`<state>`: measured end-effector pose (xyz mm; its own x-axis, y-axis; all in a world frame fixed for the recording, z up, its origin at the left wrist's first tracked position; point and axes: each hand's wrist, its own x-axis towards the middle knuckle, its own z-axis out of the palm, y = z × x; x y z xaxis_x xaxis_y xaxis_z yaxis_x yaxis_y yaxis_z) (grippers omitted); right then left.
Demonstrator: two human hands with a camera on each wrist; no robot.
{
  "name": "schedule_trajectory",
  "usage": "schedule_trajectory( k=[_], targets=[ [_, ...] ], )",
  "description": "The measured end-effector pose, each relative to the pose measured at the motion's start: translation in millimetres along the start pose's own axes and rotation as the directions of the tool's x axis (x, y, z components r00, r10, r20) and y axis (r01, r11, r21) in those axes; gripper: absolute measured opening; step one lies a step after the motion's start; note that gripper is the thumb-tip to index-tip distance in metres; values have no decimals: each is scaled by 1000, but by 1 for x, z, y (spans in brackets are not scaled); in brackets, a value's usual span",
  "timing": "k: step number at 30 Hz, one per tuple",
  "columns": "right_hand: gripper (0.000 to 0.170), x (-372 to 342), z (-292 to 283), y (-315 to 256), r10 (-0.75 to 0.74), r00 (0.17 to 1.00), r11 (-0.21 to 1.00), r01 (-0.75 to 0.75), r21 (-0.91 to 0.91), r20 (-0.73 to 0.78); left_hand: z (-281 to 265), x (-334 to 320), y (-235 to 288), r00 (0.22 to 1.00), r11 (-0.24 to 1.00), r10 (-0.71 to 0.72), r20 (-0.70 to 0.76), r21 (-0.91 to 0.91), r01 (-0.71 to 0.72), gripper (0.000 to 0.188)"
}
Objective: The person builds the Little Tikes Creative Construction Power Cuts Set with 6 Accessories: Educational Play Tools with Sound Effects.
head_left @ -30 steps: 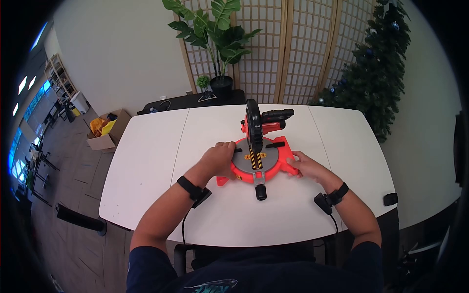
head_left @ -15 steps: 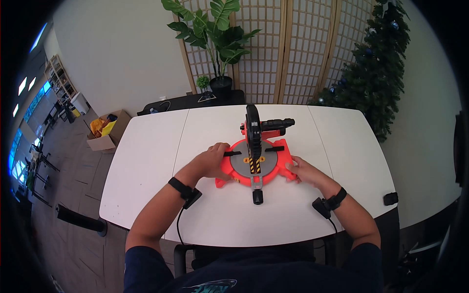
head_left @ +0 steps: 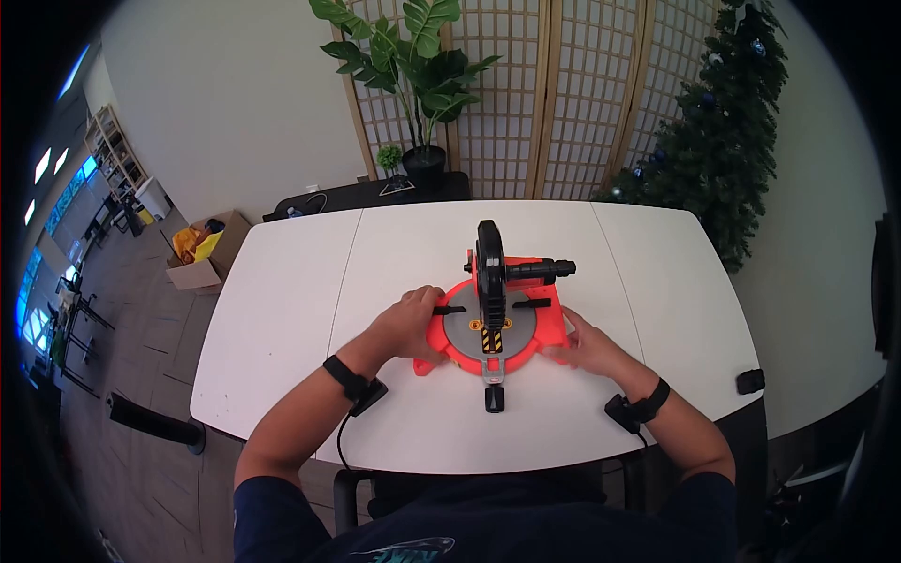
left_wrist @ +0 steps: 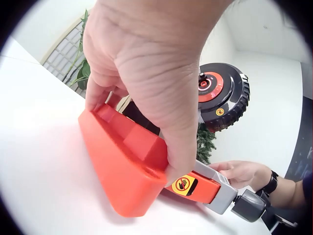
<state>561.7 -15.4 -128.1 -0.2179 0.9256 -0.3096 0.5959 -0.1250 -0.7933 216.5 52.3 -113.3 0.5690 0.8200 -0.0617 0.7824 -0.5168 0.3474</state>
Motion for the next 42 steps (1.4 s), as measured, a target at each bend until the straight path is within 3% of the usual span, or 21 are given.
schedule_trajectory(
  k=[2,4,5,7,8,10,17,19,22,35,41,42],
  targets=[
    [95,-4,3,1,-40,998,999,39,-38,-39,-1,-1,2,1000,1000,0,3,-1,0,108],
    [87,-4,8,10,-213,971,973,201,-114,-110,0,-3,3,1000,1000,-16,4,-7,16,109],
    [87,-5,7,7,-213,971,973,201,-113,-112,1,-3,4,1000,1000,-16,5,-6,16,109],
    [81,-8,6,-3,-62,986,966,20,-259,-157,1,-4,6,999,999,-34,23,-2,34,110],
    [81,-7,6,-1,-62,986,966,19,-259,-158,1,-4,7,999,999,-34,24,-3,34,110],
    [71,-3,6,7,-169,970,928,97,-360,-174,1,-5,10,999,1000,-24,22,-5,24,112],
    [55,-16,6,-16,-175,975,844,76,-531,-139,-2,-6,12,999,1000,-27,33,-4,27,111],
    [37,-16,11,-8,-313,927,801,141,-582,-207,-4,-6,13,999,1000,-15,34,0,15,109],
    [47,-19,13,-14,-235,956,789,83,-609,-174,-2,-6,12,999,1000,-8,37,7,7,107],
    [40,-20,17,-6,-304,936,751,120,-649,-179,7,-11,7,998,999,44,-36,2,-44,103],
    [41,-21,14,-8,-276,947,745,105,-658,-161,7,-14,4,998,998,56,-29,2,-56,120],
    [41,-23,12,-7,-252,954,790,107,-604,-161,2,-16,5,1000,999,17,8,-40,-16,123]
  ],
)
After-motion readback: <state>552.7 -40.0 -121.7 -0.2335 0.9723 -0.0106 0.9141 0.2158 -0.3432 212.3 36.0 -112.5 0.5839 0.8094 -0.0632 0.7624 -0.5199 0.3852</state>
